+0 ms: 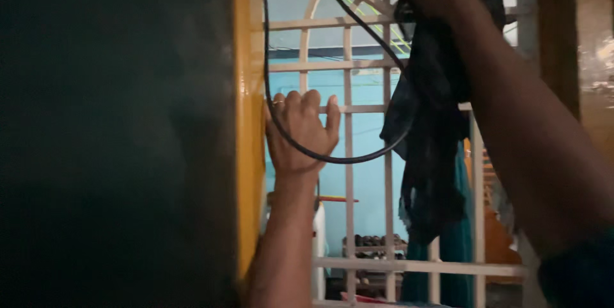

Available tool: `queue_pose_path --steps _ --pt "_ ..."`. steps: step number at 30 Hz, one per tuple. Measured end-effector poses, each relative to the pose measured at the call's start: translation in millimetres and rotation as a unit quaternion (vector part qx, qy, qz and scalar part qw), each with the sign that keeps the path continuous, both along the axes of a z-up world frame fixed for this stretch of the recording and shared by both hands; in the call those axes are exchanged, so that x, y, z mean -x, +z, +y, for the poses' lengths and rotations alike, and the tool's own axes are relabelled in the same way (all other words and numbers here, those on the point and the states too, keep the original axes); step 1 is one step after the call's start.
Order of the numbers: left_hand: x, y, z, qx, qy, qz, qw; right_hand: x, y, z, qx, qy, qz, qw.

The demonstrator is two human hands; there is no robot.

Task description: The person wipes a yellow door frame and adjacent wall with a dark cloth, then moves to wipe a wooden door with a glass panel. The person uses a cloth to clean the surfaces in a home setting.

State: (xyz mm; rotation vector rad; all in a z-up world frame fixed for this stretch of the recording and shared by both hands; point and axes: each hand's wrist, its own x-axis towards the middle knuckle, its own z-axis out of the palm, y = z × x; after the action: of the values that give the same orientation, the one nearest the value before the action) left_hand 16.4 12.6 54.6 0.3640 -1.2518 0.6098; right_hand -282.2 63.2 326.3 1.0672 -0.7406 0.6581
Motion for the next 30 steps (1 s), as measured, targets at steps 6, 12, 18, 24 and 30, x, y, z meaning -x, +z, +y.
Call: queue_pose_path --steps 6,12,18,24,30 --pt "-2.7 2.9 3.3 -0.015 0.005 -0.021 1.000 -48.8 -61.8 56.8 -0.024 0.060 0.108 0.992" --pt "-6.4 4.8 7.1 -0.039 -0.006 -0.042 0.998 -55.1 -100.0 71.2 0.163 0.016 0.008 0.986" --pt "-6.4 6.4 10.1 -0.020 0.002 -0.015 1.000 -16.1 -81.4 57.4 0.062 0.046 -0.226 0.971" --pt "-3.9 3.8 7.3 -0.033 -0.006 -0.008 0.999 -23.1 -105.0 72.9 0.010 -0.012 -0.156 0.988" --pt "-6.0 3.6 6.3 -0.014 -0.011 0.002 1.000 -74.2 -104.3 100.9 -0.023 -0.069 -0.152 0.986"
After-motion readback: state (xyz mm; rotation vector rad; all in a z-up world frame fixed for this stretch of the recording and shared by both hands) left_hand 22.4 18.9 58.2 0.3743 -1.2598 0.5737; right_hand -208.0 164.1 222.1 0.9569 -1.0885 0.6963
